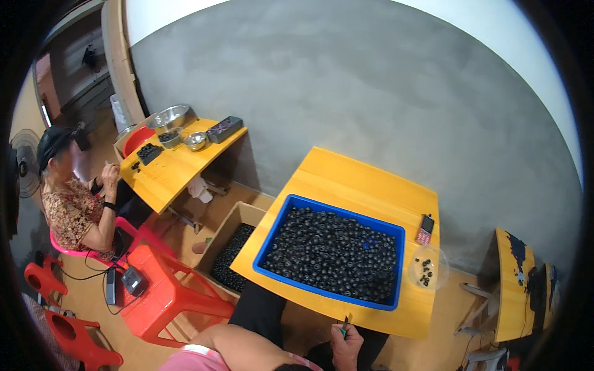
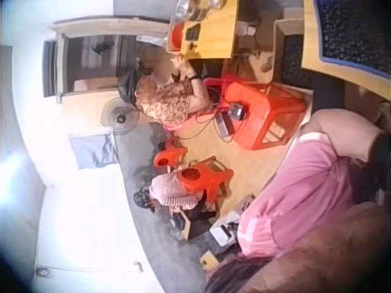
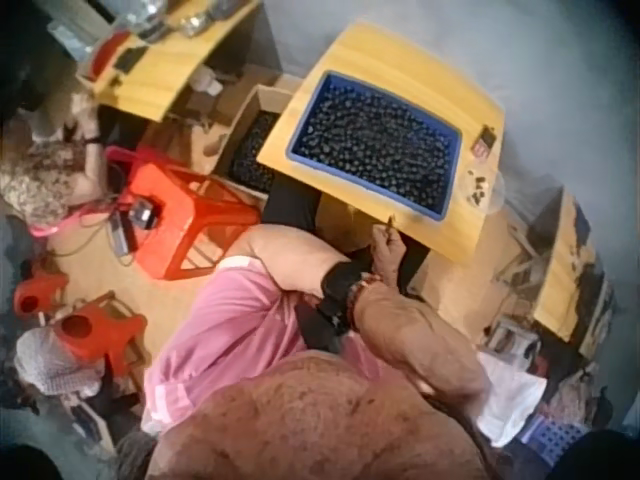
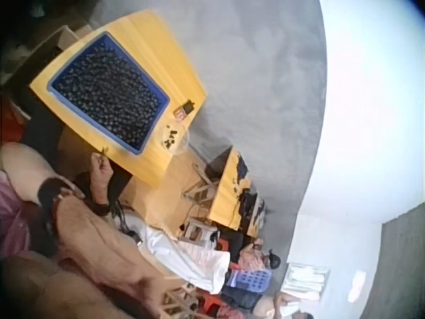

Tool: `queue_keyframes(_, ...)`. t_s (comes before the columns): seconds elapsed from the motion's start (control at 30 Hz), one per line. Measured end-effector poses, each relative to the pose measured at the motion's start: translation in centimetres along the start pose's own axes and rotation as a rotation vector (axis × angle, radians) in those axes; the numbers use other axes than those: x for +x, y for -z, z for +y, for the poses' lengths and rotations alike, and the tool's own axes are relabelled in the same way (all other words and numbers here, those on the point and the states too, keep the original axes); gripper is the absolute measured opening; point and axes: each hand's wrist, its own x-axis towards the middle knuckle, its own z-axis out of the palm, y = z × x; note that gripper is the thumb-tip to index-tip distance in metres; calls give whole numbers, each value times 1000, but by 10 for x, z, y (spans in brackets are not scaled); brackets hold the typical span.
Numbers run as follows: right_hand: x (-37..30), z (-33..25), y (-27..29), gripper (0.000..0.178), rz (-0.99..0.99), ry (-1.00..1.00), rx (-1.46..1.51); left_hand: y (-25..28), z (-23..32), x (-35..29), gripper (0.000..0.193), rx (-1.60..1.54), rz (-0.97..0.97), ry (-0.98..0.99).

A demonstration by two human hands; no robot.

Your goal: Assembling small black plastic components by hand using a small blue insertion tool.

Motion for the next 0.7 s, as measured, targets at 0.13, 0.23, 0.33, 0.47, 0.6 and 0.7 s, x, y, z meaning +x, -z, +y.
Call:
queue_keyframes(0.13,-2,-2,0,9,-35,-34,-22,-12,8,-47,43,206,268,-26)
queue_keyframes(0.23,-2,-12,-2,8,2,-24,-122,-3,11,-74,42,33,540,-169)
queue_keyframes(0.33,3,0,4,9,-26,-36,-13,22,10,-80,40,482,42,-962)
queue_keyframes(0.47,0,0,-5,7,-105,-24,-74,-31,21,-99,41,479,218,-591)
queue_keyframes(0.6,0,-1,-1,13,-105,-54,-86,-29,16,-112,42,440,424,-557)
queue_keyframes(0.7,2,3,6,13,-73,-23,-147,-8,24,-116,40,507,637,-481)
